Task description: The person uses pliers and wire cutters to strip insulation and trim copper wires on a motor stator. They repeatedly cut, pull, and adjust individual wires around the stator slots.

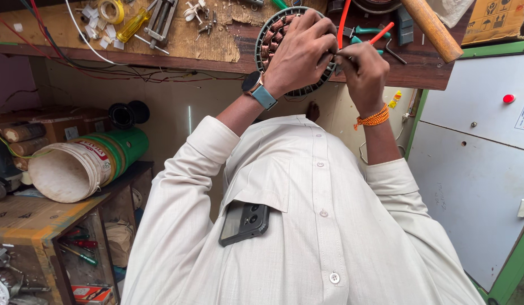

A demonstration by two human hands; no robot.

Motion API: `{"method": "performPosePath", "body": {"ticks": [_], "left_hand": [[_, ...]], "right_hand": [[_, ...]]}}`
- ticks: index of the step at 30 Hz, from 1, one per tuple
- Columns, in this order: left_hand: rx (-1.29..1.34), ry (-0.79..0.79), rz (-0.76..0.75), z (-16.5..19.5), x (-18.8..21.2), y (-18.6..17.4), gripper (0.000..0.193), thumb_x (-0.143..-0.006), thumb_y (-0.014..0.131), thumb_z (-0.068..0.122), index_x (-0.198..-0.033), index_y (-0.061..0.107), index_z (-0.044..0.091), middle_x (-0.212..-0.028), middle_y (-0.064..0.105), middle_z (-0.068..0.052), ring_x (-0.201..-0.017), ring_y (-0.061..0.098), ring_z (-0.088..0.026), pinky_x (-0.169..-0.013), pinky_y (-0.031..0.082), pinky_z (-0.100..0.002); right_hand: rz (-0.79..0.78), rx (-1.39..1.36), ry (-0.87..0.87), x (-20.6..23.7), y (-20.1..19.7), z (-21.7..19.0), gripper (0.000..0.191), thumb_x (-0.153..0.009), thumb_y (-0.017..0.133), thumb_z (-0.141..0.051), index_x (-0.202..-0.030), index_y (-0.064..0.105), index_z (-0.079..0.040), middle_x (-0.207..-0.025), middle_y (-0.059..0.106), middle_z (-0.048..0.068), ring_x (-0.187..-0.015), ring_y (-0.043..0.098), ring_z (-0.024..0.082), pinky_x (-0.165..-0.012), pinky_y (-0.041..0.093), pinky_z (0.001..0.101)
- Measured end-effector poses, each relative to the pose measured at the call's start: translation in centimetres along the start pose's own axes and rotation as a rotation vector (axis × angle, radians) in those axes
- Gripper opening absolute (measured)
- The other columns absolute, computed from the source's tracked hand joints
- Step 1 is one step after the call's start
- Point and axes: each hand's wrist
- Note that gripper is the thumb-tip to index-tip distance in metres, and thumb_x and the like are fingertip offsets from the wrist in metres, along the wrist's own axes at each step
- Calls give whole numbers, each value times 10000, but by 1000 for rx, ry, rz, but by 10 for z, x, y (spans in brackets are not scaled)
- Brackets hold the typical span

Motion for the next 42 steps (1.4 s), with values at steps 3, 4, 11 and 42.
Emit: {"method": "performPosePath", "body": {"ticks": [3,4,11,42], "left_hand": [[-99,75,5,2,2,0,133,-856,752,113,-944,673,53,-1161,587,-75,-1131,503,-278,-955,427,-421],[-148,100,0,2,2,0,134,-845,747,104,-940,671,48,-1167,586,-80,-1127,504,-278,-945,428,-419],[-73,36,-23,1,-1,-1,114,-883,743,130,-939,682,53,-1117,597,-79,-1093,519,-278,-932,418,-421],[96,-117,-72,0,-6,-7,81,-838,741,146,-887,709,89,-1038,621,-34,-1057,527,-259,-974,422,-436]], "right_hand": [[-73,-638,699,8,3,3,219,-1107,663,-250,-1045,631,-42,-825,636,-3,-633,554,79,-537,429,228],[-120,-627,726,9,2,3,287,-1143,596,-285,-1019,639,-30,-799,639,1,-617,562,83,-533,432,229],[11,-69,200,-9,-10,-6,160,-1065,644,-111,-1178,663,0,-1077,634,97,-804,613,128,-680,537,276],[-35,105,-150,-8,-7,-4,124,-996,798,-91,-1033,697,-28,-1060,686,103,-858,682,246,-757,579,349]]}}
Point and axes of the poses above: each hand's wrist, its own x-axis away from the middle knuckle, its own y-axis out of the palm, z = x × y
